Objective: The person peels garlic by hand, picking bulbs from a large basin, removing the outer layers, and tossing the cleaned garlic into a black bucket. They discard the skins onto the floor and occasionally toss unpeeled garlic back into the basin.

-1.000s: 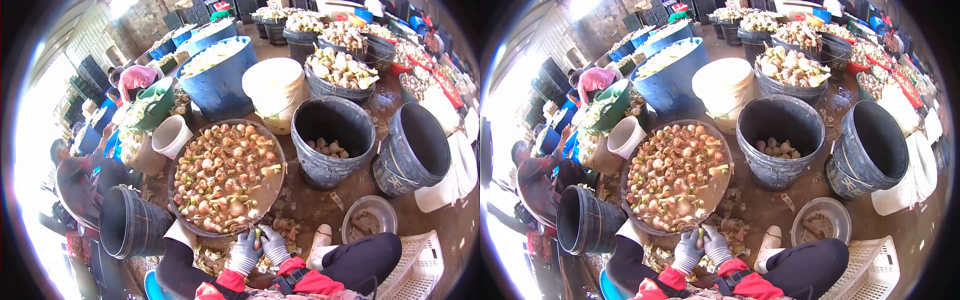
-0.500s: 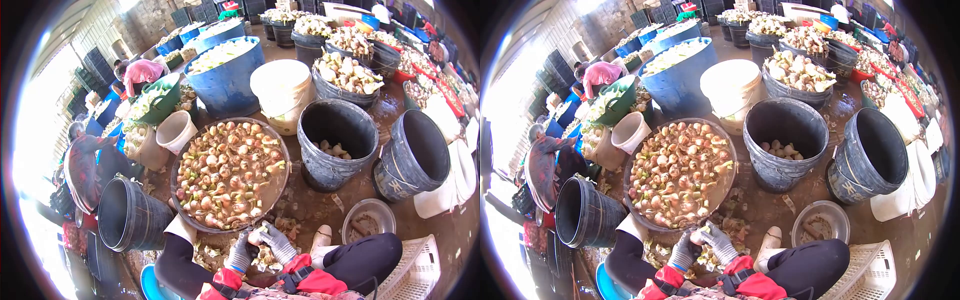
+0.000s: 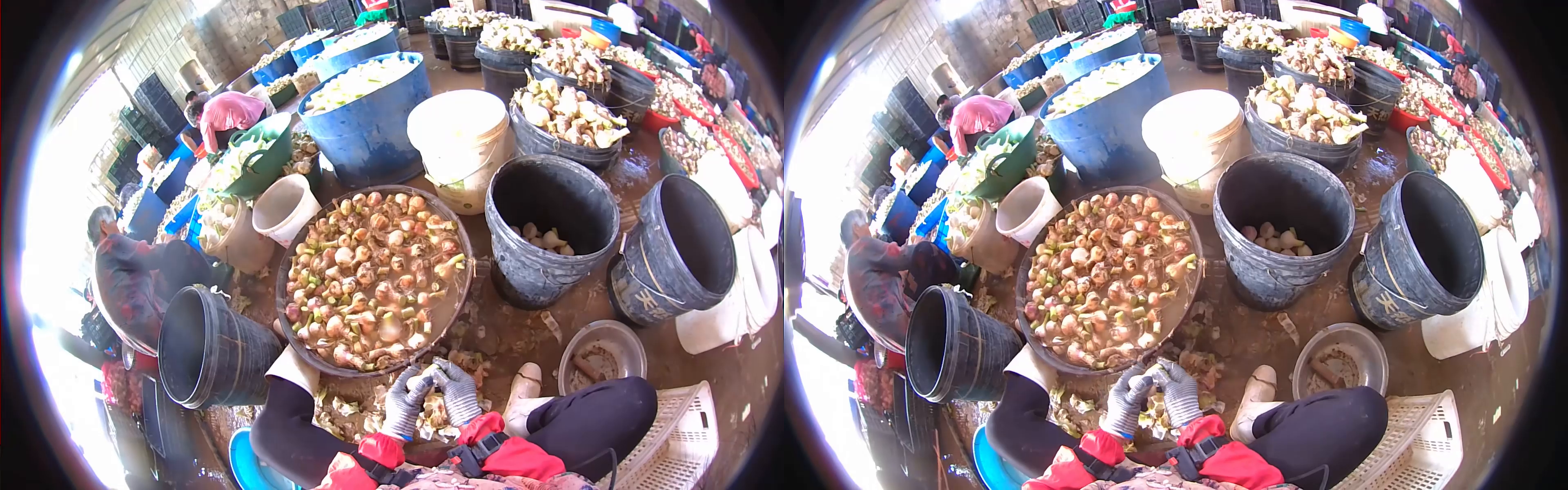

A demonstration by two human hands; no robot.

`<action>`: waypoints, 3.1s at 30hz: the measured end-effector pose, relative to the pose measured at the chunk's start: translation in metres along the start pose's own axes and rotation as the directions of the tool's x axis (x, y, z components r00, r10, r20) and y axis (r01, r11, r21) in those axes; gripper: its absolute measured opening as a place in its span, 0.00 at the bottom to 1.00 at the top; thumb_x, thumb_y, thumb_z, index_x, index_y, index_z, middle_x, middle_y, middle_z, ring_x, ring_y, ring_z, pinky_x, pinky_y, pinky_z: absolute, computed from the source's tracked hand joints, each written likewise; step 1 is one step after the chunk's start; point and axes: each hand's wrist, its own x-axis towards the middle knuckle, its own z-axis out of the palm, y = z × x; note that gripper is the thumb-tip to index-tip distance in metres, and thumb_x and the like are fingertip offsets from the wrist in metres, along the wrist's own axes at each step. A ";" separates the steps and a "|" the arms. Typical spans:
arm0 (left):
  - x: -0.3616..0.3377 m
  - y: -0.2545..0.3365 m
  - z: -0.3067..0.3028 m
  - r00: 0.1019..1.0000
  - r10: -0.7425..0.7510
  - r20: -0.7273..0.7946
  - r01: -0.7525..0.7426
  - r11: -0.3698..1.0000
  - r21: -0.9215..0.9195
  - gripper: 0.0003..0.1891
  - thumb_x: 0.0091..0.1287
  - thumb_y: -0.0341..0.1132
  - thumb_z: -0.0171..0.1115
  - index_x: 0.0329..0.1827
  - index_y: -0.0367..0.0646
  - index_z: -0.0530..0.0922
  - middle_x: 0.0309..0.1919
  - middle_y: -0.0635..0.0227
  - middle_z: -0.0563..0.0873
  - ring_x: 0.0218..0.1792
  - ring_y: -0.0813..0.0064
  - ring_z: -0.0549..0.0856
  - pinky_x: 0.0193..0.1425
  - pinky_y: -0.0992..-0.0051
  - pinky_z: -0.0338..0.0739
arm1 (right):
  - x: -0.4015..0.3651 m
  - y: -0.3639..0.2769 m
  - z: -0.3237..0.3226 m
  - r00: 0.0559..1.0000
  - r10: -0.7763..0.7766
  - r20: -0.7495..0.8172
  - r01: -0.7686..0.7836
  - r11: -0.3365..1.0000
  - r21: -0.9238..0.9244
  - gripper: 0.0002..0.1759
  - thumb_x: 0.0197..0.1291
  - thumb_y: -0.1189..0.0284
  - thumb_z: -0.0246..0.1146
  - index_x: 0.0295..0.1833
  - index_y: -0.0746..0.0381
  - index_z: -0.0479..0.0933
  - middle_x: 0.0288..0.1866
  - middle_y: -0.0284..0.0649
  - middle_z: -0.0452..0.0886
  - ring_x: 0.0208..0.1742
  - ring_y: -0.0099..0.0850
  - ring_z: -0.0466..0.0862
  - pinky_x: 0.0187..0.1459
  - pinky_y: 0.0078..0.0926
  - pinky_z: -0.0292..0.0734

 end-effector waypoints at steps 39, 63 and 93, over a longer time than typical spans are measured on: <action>0.002 -0.020 -0.022 0.990 -0.010 -0.139 -0.022 0.974 -0.226 0.26 0.64 0.39 0.64 0.62 0.39 0.66 0.43 0.67 0.78 0.41 0.78 0.78 0.44 0.77 0.76 | 0.001 0.020 -0.002 0.893 0.316 0.320 -0.225 0.930 -0.292 0.08 0.60 0.78 0.60 0.44 0.69 0.79 0.37 0.38 0.83 0.36 0.23 0.81 0.41 0.20 0.77; 0.004 -0.011 -0.042 0.990 0.108 -0.092 -0.093 0.985 0.149 0.30 0.52 0.28 0.71 0.58 0.35 0.69 0.48 0.61 0.78 0.47 0.72 0.79 0.51 0.76 0.75 | 0.003 0.007 -0.003 0.945 -0.022 0.326 0.176 0.876 -0.450 0.22 0.61 0.71 0.63 0.60 0.65 0.72 0.50 0.44 0.82 0.50 0.28 0.80 0.52 0.23 0.75; 0.040 0.019 0.001 0.891 -0.403 0.210 0.446 0.685 -0.577 0.14 0.66 0.43 0.58 0.43 0.40 0.75 0.36 0.52 0.81 0.38 0.54 0.82 0.41 0.59 0.82 | 0.029 0.044 -0.029 0.841 0.358 0.405 0.243 0.419 -0.875 0.21 0.60 0.58 0.57 0.54 0.59 0.76 0.50 0.49 0.81 0.50 0.47 0.80 0.53 0.38 0.74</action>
